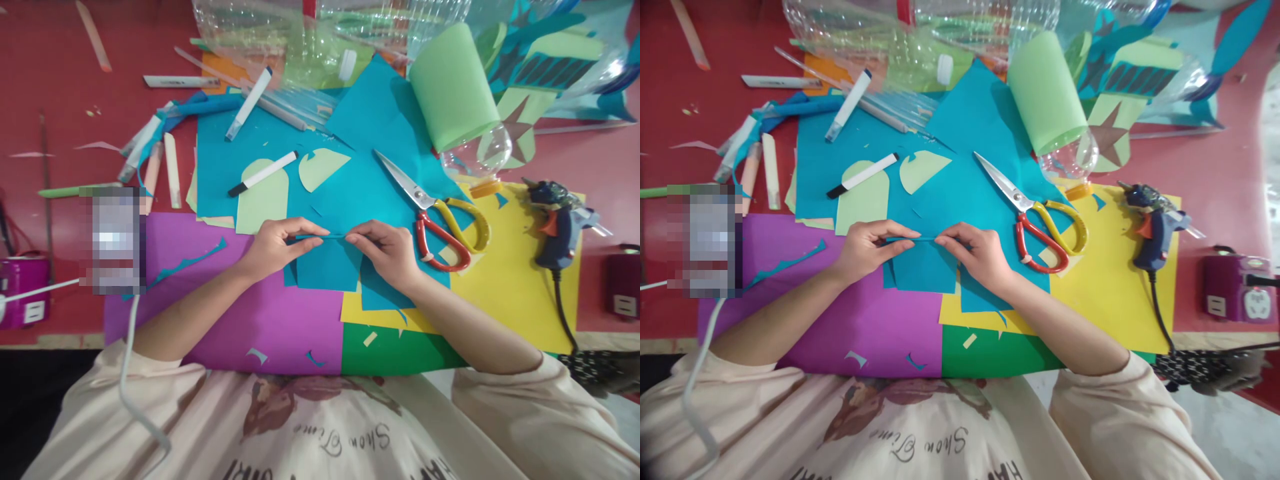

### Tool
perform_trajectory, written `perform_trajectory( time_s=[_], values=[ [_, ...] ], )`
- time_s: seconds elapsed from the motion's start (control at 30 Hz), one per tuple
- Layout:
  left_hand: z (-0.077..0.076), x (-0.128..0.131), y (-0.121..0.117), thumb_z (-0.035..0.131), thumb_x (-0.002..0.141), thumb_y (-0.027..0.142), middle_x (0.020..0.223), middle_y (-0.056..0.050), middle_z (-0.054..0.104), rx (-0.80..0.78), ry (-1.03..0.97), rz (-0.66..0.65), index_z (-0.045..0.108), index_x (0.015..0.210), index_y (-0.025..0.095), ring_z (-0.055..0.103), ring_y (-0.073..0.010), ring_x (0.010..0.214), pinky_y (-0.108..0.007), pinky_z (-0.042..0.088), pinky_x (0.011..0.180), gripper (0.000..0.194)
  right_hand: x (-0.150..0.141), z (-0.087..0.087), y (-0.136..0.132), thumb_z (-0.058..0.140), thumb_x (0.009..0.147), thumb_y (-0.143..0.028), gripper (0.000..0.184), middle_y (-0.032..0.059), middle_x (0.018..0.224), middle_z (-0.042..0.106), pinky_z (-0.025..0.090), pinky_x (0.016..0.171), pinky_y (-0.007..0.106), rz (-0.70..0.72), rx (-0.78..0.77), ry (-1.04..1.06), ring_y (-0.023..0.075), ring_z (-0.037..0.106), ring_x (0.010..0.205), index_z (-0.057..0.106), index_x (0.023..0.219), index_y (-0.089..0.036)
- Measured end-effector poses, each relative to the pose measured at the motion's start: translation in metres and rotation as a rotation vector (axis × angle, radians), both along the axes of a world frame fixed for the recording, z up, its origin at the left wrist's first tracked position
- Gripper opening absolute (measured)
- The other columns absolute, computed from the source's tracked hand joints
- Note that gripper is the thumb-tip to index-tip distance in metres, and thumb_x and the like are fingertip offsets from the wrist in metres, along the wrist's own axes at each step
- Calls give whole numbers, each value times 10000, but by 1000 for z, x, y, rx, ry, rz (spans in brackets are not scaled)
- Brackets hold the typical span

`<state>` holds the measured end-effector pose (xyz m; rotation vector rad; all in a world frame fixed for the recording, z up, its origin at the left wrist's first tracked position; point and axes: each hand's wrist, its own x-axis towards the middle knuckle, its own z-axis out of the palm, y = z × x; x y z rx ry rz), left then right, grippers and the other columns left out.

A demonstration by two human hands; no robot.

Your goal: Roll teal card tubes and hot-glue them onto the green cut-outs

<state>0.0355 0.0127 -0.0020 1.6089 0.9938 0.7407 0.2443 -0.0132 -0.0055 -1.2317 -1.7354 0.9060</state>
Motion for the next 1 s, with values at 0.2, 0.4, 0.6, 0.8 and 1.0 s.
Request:
perform_trajectory(
  time_s=[0.2, 0.4, 0.6, 0.8, 1.0],
  values=[
    [0, -1, 1, 657, 810, 456, 904, -37, 761, -22, 22, 20, 756, 906, 200, 669, -131, 765, -193, 473, 624, 291, 0, -1, -1, 562, 884, -449, 313, 13, 651, 714, 399, 430, 199, 1, 13, 21, 83, 573, 478, 672, 744, -191],
    [3, -1, 2, 617, 825, 505, 545, 21, 600, -66, 13, 26, 761, 926, 199, 348, -57, 424, -207, 259, 408, 353, -1, 0, -1, 576, 878, -427, 284, 16, 676, 719, 422, 445, 201, 3, -10, 48, 88, 588, 498, 677, 753, -193],
    [1, -2, 2, 618, 834, 473, 585, 16, 625, -74, -23, 3, 758, 972, 217, 329, -56, 428, -214, 246, 409, 323, 0, 0, 0, 593, 857, -459, 297, 17, 680, 726, 450, 461, 214, -17, -41, 78, 105, 618, 527, 688, 753, -198],
    [1, -1, 2, 639, 821, 396, 819, -32, 753, -76, -18, 30, 765, 967, 208, 440, -63, 476, -208, 318, 440, 270, 0, -1, 2, 630, 827, -466, 276, 8, 678, 732, 463, 467, 220, -23, -98, 131, 111, 634, 534, 689, 762, -205],
    [1, -1, 3, 658, 809, 340, 896, -39, 766, -82, -48, 38, 768, 957, 211, 531, -72, 542, -191, 377, 478, 225, -1, -2, 2, 643, 810, -484, 283, 7, 682, 735, 486, 488, 227, -18, -138, 184, 122, 663, 570, 690, 765, -208]
  ],
)
